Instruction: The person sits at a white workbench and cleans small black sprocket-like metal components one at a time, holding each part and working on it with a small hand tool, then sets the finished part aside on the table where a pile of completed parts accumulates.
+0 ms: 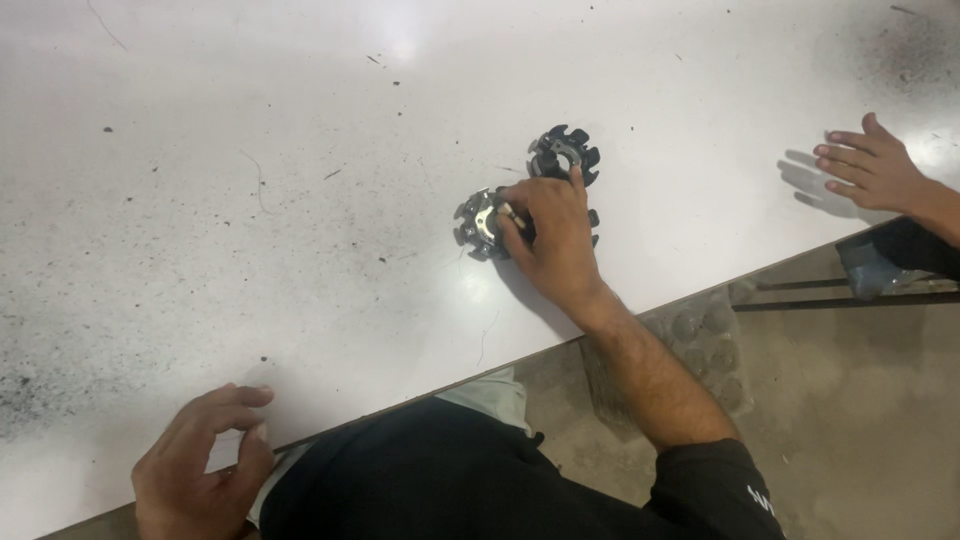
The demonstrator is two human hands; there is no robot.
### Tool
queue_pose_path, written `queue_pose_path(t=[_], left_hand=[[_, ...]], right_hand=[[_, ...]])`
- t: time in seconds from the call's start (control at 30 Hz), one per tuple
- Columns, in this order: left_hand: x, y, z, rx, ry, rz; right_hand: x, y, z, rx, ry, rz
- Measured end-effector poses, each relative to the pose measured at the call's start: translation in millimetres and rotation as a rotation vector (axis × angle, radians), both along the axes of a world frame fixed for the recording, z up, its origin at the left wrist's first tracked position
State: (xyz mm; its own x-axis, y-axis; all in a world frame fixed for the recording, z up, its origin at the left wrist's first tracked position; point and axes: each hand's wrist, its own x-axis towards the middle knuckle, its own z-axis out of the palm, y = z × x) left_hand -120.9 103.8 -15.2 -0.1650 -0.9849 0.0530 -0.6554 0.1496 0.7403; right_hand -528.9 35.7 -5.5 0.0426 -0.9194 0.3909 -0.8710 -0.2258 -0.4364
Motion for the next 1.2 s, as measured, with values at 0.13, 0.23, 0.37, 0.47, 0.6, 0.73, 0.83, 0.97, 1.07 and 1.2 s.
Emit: queue_pose_path(t=[0.13, 0.23, 0.37, 0.47, 0.6, 0.73, 0.83, 0.97, 1.07, 1.2], left_hand=[[5, 2, -2, -0.021, -0.02, -0.002], [11, 1, -2, 0.04, -0.111, 0.005], [15, -1, -4, 0.073, -0.099, 0.024], [14, -1, -12, 0.124, -0.108, 0.004], [17, -7, -32, 0.171, -0.192, -0.081], [28, -29, -56, 0.194, -0.338, -0.183], [30, -35, -65, 0.268, -0.402, -0.19], [39, -37, -62, 0.339, -0.449, -0.174], [47, -49, -51, 0.355, -0.45, -0.142], [58, -62, -40, 0.315, -0.434, -0.048]], right_hand=[[-7, 0, -2, -0.155, 0.086, -0.061], [-10, -7, -3, -0.124, 0.229, -0.078], [-4, -16, -5, -0.081, 0.155, 0.067], [4, -12, -1, -0.036, 0.095, 0.147], [6, -6, 3, -0.083, 0.102, 0.185], [-41, -42, -1, -0.133, 0.16, 0.107], [-119, -86, 10, -0.242, 0.257, -0.028], [-211, -98, 54, -0.42, 0.851, -0.44], [-241, -86, 74, -0.428, 0.56, -0.478], [-186, -70, 54, -0.277, 0.177, -0.318]])
